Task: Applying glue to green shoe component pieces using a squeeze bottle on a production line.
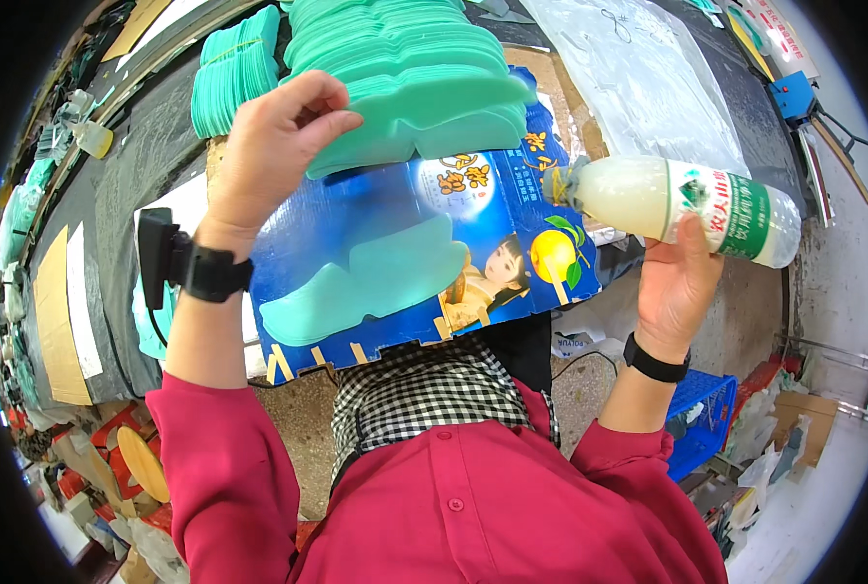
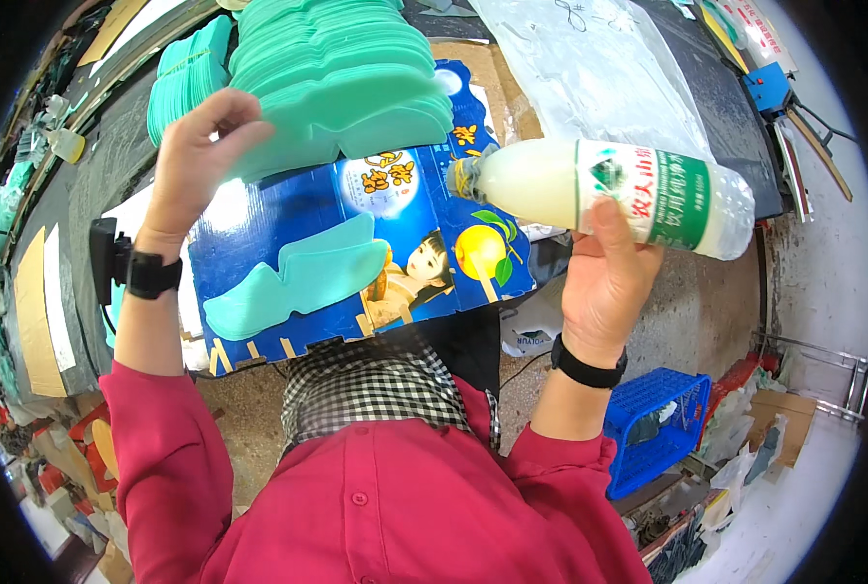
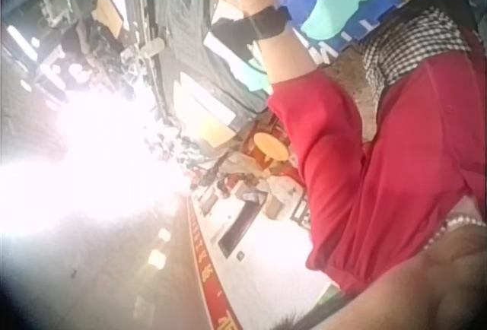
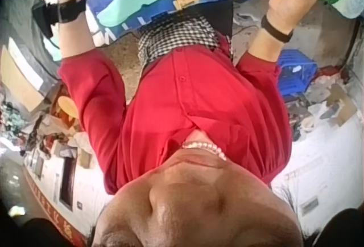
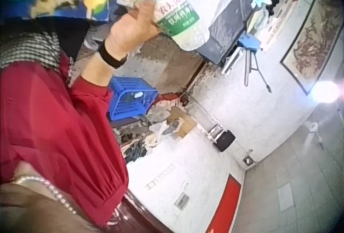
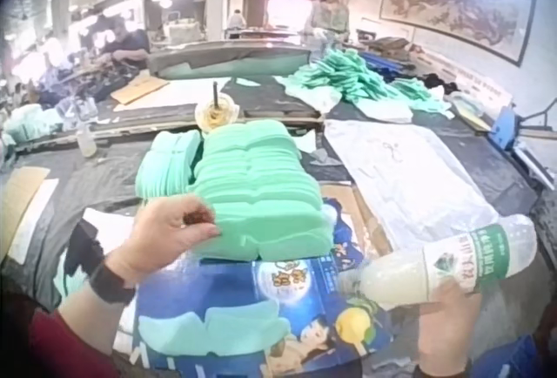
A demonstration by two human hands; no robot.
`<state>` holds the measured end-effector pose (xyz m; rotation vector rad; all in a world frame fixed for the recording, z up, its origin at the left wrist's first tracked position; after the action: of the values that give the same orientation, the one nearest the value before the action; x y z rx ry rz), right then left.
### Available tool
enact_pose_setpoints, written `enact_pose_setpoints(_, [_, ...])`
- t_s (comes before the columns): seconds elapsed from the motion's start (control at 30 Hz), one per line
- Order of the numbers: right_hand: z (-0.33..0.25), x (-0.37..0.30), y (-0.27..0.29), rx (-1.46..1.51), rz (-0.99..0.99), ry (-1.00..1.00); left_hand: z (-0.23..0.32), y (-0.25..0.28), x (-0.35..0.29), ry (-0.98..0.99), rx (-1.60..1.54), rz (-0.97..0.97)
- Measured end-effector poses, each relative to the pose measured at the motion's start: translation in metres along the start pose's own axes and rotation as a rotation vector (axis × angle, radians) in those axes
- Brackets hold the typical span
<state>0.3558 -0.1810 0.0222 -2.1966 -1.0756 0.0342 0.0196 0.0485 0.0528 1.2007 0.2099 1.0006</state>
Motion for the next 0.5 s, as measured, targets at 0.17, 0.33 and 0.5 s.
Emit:
enact_pose_setpoints(0.17, [-0.006,-0.004,-0.004,0.288,0.068,-0.066,0.001,-0.048,-0.018,0.179,-0.325,-0.372])
enact_pose_setpoints(0.33, [0.017,0.002,-0.059,-0.128,-0.124,-0.069,0.005,-0.08,-0.032,0.078,0.015,-0.388])
enact_pose_setpoints(0.5, [0.066,0.01,-0.115,-0.384,-0.396,-0.051,0.031,-0.056,-0.042,-0.161,0.197,-0.005])
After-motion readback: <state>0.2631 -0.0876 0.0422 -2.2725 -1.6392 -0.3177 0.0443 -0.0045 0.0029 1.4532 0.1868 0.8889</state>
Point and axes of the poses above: each hand's wrist, its own x-axis towards the middle knuckle, its own y-axis out of the back of the hand, z = x × y, the point moved 9 cm from there along x, towards the middle knuckle, and after that the axes turned 13 degrees about x, right-handed, at the moved point
